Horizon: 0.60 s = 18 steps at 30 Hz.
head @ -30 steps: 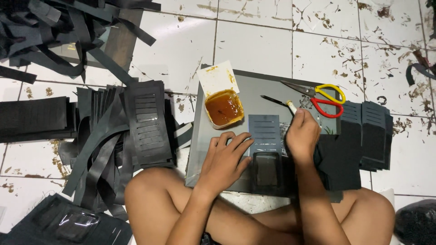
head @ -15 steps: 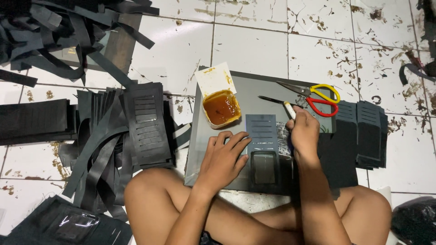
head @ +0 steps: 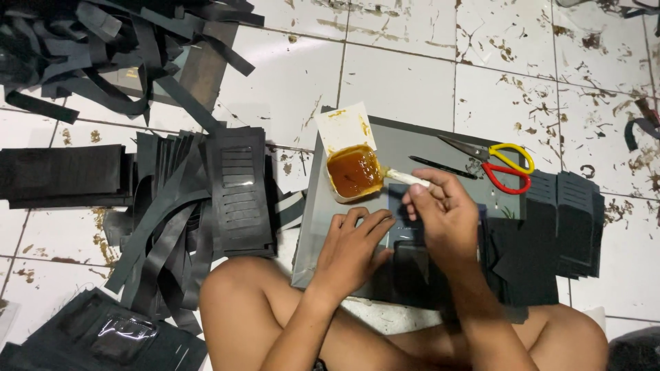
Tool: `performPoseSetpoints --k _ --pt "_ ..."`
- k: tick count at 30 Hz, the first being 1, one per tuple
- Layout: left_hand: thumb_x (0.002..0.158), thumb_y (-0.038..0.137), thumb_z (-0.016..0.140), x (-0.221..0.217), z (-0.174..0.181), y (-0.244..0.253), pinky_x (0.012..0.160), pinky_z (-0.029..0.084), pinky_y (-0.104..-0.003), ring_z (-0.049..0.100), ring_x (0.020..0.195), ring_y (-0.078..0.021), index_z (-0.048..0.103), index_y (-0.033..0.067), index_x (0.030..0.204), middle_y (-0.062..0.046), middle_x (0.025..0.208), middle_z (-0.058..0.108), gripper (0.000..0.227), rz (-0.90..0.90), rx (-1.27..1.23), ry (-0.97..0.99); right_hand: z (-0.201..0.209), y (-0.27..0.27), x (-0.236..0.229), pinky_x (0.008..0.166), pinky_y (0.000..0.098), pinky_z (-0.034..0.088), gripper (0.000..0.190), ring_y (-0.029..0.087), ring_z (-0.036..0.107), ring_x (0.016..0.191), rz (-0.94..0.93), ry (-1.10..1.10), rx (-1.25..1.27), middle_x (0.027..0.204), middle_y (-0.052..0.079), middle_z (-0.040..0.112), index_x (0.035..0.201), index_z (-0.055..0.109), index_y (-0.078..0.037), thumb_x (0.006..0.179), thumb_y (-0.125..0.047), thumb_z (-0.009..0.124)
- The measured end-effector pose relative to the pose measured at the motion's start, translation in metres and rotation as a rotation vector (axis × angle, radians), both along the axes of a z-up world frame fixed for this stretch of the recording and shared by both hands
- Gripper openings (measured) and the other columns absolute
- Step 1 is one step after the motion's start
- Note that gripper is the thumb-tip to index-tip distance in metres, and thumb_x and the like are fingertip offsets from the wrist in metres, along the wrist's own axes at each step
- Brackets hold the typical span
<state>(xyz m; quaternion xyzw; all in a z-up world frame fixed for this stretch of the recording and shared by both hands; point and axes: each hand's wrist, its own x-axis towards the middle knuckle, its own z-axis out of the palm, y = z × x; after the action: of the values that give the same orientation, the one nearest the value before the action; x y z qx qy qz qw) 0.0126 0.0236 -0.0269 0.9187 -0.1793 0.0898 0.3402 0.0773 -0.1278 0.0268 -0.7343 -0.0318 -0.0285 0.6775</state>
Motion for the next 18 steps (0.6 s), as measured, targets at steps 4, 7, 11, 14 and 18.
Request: performPoseSetpoints --k 4,7,11,14,18 --pt "0.079 0.028 0.081 0.001 0.001 0.0 0.089 0.039 -0.039 0.052 0.113 -0.0249 0.063 0.0165 0.12 0.003 0.119 0.063 0.046 0.025 0.031 -0.04 0.018 0.025 0.014 0.06 0.0271 0.055 0.02 0.016 0.069 0.065 0.188 -0.138 -0.487 0.079 0.007 0.077 0.117 0.067 -0.009 0.099 -0.018 0.069" --pt "0.075 0.027 0.083 0.003 -0.005 -0.001 0.088 0.039 -0.038 0.052 0.113 -0.0241 0.064 0.0177 0.109 0.004 0.109 0.061 0.039 0.023 0.081 -0.043 0.001 0.028 0.034 0.068 0.0315 0.056 0.016 0.021 0.071 0.073 0.288 -0.39 -0.755 0.081 0.002 0.076 0.11 0.073 -0.016 0.097 -0.025 0.073" --pt "0.071 0.028 0.085 0.005 -0.016 -0.006 0.088 0.039 -0.037 0.051 0.114 -0.0226 0.065 0.0209 0.105 0.006 0.105 0.059 0.04 0.026 0.12 -0.017 -0.015 0.042 0.054 0.072 0.0327 0.055 0.013 0.023 0.066 0.077 0.411 -0.599 -0.844 0.078 0.004 0.068 0.109 0.074 -0.011 0.099 -0.018 0.069" --pt "0.074 0.029 0.084 0.004 -0.018 -0.009 0.086 0.039 -0.038 0.051 0.113 -0.0229 0.067 0.0216 0.102 0.006 0.102 0.059 0.033 0.058 0.14 -0.005 -0.008 0.052 0.057 0.074 0.0339 0.056 0.015 0.025 0.066 0.082 0.484 -0.591 -0.887 0.082 0.007 0.067 0.111 0.073 -0.009 0.1 -0.017 0.065" --pt "0.07 0.03 0.084 0.005 -0.018 -0.008 0.086 0.039 -0.038 0.052 0.112 -0.0231 0.065 0.0234 0.099 0.006 0.1 0.058 0.035 0.048 0.151 -0.007 0.011 0.056 0.054 0.071 0.0408 0.056 0.012 0.034 0.067 0.08 0.527 -0.555 -0.864 0.079 0.016 0.068 0.103 0.071 -0.001 0.099 -0.01 0.065"
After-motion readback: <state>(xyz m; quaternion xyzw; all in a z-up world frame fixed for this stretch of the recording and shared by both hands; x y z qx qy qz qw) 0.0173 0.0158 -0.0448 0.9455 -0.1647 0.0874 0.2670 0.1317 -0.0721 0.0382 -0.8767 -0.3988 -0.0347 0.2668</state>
